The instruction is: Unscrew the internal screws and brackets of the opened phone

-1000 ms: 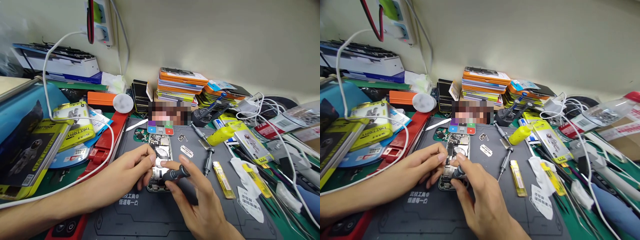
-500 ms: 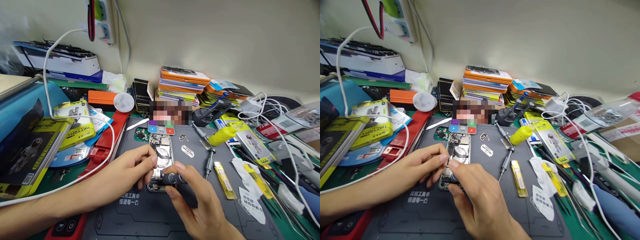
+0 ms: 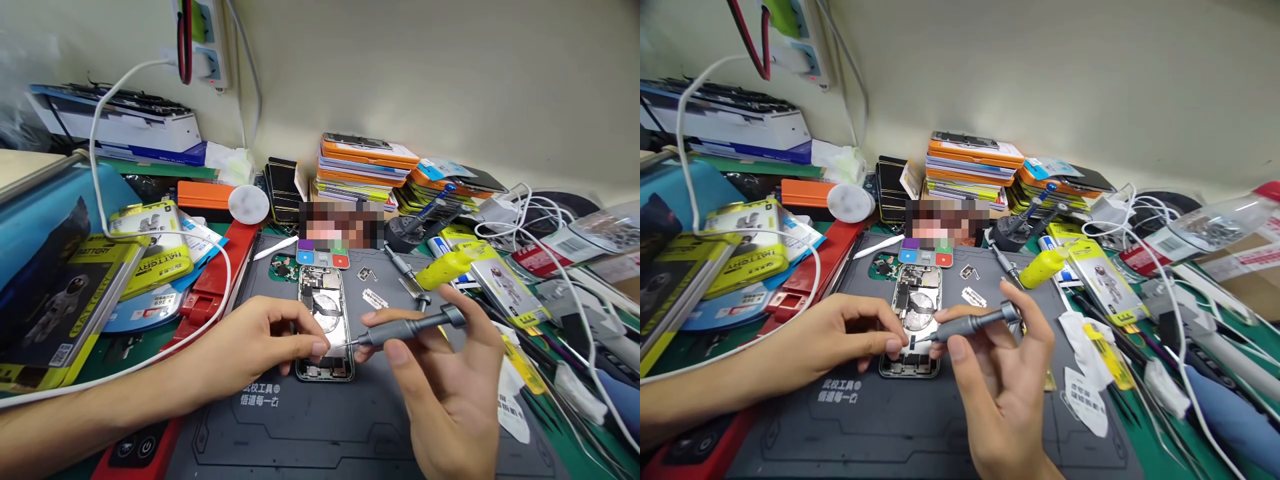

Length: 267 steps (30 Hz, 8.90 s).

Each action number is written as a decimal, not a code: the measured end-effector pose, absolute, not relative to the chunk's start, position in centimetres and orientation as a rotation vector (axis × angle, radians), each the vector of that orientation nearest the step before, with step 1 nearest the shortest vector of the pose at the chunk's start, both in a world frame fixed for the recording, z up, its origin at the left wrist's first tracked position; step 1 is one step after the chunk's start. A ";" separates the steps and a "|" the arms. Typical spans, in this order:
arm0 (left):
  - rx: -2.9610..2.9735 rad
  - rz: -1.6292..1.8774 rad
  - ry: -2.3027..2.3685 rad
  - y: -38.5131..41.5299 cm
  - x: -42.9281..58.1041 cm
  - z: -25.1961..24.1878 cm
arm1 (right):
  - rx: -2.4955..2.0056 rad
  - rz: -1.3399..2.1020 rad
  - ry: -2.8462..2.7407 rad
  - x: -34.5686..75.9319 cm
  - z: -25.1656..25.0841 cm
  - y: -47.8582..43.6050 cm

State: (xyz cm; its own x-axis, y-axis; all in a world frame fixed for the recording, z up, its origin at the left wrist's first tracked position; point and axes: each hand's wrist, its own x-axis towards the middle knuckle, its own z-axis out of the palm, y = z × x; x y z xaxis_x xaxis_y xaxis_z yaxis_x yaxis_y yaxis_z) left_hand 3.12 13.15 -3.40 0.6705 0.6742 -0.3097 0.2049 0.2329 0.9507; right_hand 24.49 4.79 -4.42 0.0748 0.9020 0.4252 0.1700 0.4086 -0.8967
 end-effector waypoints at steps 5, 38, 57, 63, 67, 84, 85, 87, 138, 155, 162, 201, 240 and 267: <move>1.296 0.361 0.817 13.2 3.1 -3.3 | -1.039 0.855 -1.360 24.9 -4.6 4.9; 1.292 0.385 0.765 12.9 2.9 -3.3 | -1.012 1.097 -1.229 25.1 -4.6 5.5; 1.322 0.377 0.779 13.0 2.9 -3.4 | -0.994 1.079 -1.211 24.9 -4.5 5.3; 1.297 0.385 0.768 12.9 2.8 -3.6 | -0.995 1.079 -1.214 24.8 -4.6 5.2; 1.293 0.384 0.775 12.9 2.8 -3.4 | -0.995 1.100 -1.199 25.0 -4.5 5.3; 1.275 0.387 0.767 13.0 2.8 -3.2 | -0.997 1.021 -1.232 24.6 -4.5 5.4; 1.271 0.389 0.763 13.0 2.8 -3.2 | -0.998 1.028 -1.225 24.6 -4.5 5.4; 1.269 0.389 0.764 13.0 2.7 -3.1 | -1.000 1.054 -1.210 24.7 -4.4 5.4; 1.209 0.410 0.657 13.2 2.7 -3.6 | -1.035 1.180 -1.165 25.4 -4.5 5.4; 1.156 0.405 0.626 13.0 2.8 -3.3 | -1.011 1.269 -1.110 25.2 -4.1 5.5; 1.160 0.403 0.628 13.1 2.7 -3.1 | -1.008 1.271 -1.105 25.2 -4.1 5.6; 1.239 0.402 0.632 13.0 2.5 -3.4 | -0.993 1.296 -1.122 25.1 -4.0 6.1; 1.241 0.422 0.798 13.2 2.8 -4.3 | -0.938 0.304 -1.949 25.9 -6.4 5.0; 1.244 0.430 0.792 13.1 2.9 -4.5 | -0.766 0.283 -2.085 26.4 -4.1 5.8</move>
State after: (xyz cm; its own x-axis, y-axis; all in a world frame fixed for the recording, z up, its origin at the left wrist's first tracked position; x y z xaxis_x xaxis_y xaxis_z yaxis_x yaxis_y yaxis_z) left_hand 2.89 13.10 -4.52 0.6679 0.6826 -0.2967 0.1233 0.2917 0.9485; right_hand 26.39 5.84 -4.10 -0.4299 0.6152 0.6609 0.4169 0.7845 -0.4591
